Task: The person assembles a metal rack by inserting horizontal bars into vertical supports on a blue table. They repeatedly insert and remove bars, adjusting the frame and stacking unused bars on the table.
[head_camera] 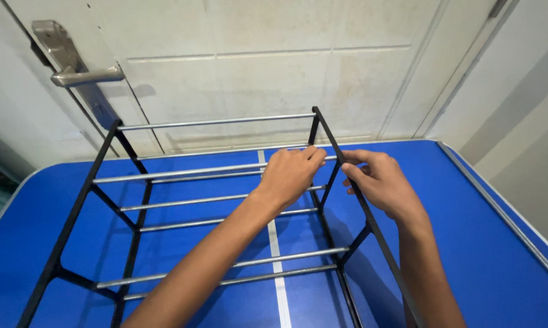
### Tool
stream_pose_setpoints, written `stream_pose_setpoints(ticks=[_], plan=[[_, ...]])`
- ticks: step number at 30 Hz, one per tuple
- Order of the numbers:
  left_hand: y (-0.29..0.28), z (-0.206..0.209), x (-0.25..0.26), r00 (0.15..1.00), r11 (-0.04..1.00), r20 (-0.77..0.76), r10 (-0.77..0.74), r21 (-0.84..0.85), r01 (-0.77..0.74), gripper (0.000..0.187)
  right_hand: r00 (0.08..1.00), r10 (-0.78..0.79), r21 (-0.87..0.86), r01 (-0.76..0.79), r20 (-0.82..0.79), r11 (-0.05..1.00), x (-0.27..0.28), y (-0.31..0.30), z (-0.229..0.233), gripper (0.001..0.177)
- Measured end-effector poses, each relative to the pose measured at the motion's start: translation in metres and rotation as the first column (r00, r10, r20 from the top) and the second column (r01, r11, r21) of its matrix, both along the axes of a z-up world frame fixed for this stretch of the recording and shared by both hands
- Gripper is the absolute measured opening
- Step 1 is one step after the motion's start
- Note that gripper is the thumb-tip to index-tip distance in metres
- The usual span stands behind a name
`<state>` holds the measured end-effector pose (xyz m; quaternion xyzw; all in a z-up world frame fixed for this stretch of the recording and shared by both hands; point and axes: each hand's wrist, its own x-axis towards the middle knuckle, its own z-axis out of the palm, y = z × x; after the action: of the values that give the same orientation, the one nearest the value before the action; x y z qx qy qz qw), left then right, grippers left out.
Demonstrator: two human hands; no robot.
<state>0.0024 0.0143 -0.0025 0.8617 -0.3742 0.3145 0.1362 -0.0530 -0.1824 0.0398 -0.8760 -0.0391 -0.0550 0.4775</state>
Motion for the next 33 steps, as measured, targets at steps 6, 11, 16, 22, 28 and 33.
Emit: stream_pose_setpoints(ticks=[6, 11, 16, 22, 28, 33], plan=[[-0.006, -0.004, 0.005, 1.0, 1.0, -0.017, -0.018, 0.013, 0.018, 0.019, 0.999, -0.044, -0.035, 0.043, -0.031, 0.998, -0.001, -0.004, 0.003, 0.035], [-0.012, -0.005, 0.008, 0.999, 0.999, -0.002, -0.045, -0.004, 0.045, 0.019, 0.999, -0.044, -0.044, 0.044, -0.001, 0.998, 0.001, -0.009, 0.003, 0.034], [-0.017, -0.002, 0.007, 0.998, 0.999, -0.044, -0.043, 0.006, 0.043, 0.016, 0.998, -0.06, -0.065, 0.06, 0.002, 0.996, 0.003, -0.015, 0.003, 0.034], [-0.017, 0.004, 0.004, 0.995, 0.996, -0.042, -0.088, 0.022, 0.089, 0.042, 0.996, -0.087, -0.054, 0.086, -0.014, 0.995, 0.002, -0.013, 0.005, 0.034], [-0.019, 0.006, 0.002, 0.996, 0.996, 0.02, -0.082, 0.042, 0.081, 0.04, 0.991, -0.121, -0.061, 0.117, -0.065, 0.991, 0.001, -0.012, 0.009, 0.034], [-0.02, 0.009, 0.0, 0.995, 0.997, -0.078, -0.066, 0.041, 0.07, 0.034, 0.995, -0.103, -0.079, 0.101, -0.017, 0.992, 0.0, -0.011, 0.01, 0.034]])
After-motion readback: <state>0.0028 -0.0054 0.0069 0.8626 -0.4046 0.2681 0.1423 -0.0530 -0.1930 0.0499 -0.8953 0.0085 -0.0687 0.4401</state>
